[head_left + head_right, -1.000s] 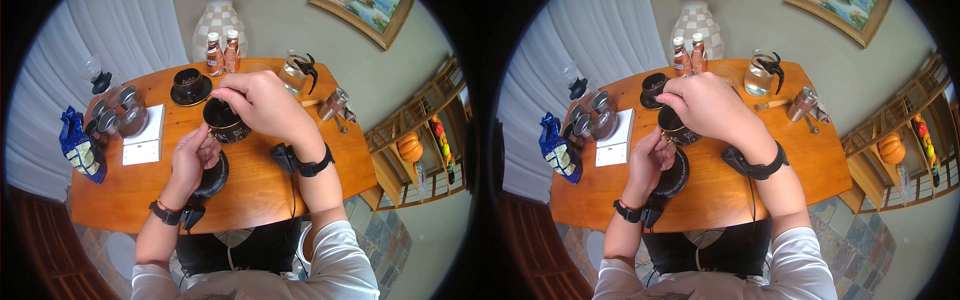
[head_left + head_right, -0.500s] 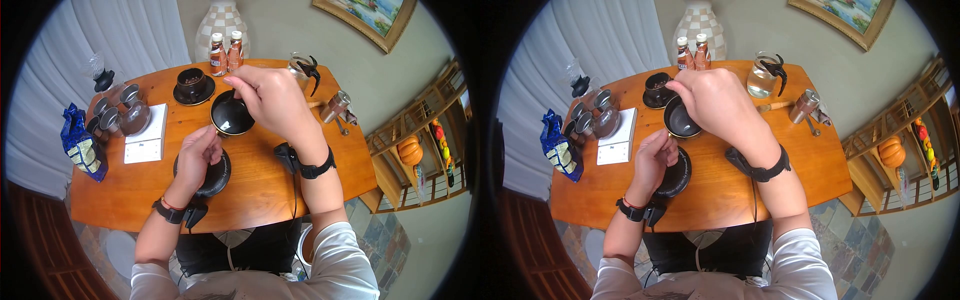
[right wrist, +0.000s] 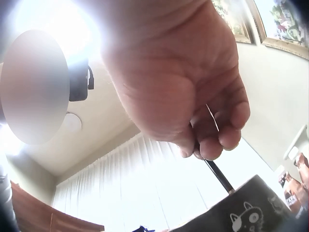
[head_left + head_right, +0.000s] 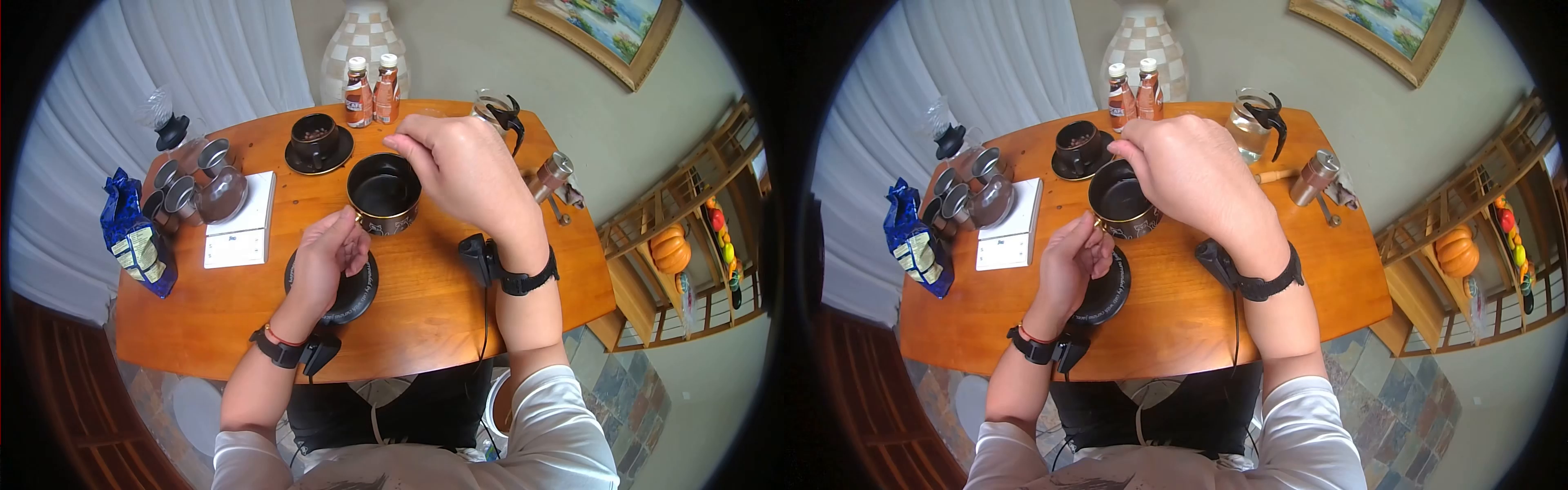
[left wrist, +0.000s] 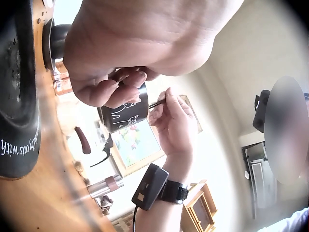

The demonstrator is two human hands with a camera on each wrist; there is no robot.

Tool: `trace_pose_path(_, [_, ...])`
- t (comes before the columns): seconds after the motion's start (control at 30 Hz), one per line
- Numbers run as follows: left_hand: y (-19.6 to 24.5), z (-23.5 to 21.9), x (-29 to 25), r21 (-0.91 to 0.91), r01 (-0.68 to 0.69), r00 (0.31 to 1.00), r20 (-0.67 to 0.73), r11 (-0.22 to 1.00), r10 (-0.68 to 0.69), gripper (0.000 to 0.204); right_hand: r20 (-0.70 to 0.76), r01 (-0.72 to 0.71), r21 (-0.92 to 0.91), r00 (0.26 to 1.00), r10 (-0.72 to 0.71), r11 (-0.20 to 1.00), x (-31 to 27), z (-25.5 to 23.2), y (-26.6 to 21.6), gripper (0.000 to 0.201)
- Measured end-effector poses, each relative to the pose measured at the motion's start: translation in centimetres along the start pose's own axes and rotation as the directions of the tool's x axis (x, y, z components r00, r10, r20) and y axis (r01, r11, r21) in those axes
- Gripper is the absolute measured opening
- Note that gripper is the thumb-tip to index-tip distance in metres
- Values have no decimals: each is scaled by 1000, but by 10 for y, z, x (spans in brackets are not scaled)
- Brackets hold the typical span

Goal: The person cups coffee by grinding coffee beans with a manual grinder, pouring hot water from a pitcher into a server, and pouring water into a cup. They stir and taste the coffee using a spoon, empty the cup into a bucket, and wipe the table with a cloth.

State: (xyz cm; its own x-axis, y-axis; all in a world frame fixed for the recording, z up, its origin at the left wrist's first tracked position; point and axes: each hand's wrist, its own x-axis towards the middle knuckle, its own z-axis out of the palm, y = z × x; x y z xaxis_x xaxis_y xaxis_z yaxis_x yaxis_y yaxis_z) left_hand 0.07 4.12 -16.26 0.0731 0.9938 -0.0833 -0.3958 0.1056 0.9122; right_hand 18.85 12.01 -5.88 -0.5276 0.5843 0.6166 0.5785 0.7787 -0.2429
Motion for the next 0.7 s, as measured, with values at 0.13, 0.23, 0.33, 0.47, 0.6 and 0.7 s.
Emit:
trace_pose_path(0.13, [-3, -1, 1, 34, -22, 1000, 9, 999, 22, 37, -98, 12, 37, 995, -9, 999, 2, 12, 2, 25])
trace_pose_path(0.23, [-4, -1, 0, 22, -27, 1000, 0, 999, 27, 37, -27, -2, 232, 1000, 9, 973, 3, 15, -4, 24])
trace_pose_path(0.33, [-2, -1, 0, -17, -15, 1000, -14, 1000, 15, 36, 101, -47, 370, 995, 10, 928, 1, 11, -10, 24])
trace_pose_path(0.47, [-1, -2, 1, -25, -26, 1000, -18, 999, 26, 35, 147, -7, 287, 988, -37, 958, 1, 4, -3, 24])
trace_pose_path(0.6, [0, -1, -2, -10, -40, 999, -19, 999, 40, 34, 94, -50, 136, 995, 37, 989, 2, 5, 0, 25])
trace_pose_path(0.7, [0, -1, -4, -18, -64, 998, 3, 998, 64, 32, 148, -60, 343, 989, 9, 937, 1, 2, -8, 25])
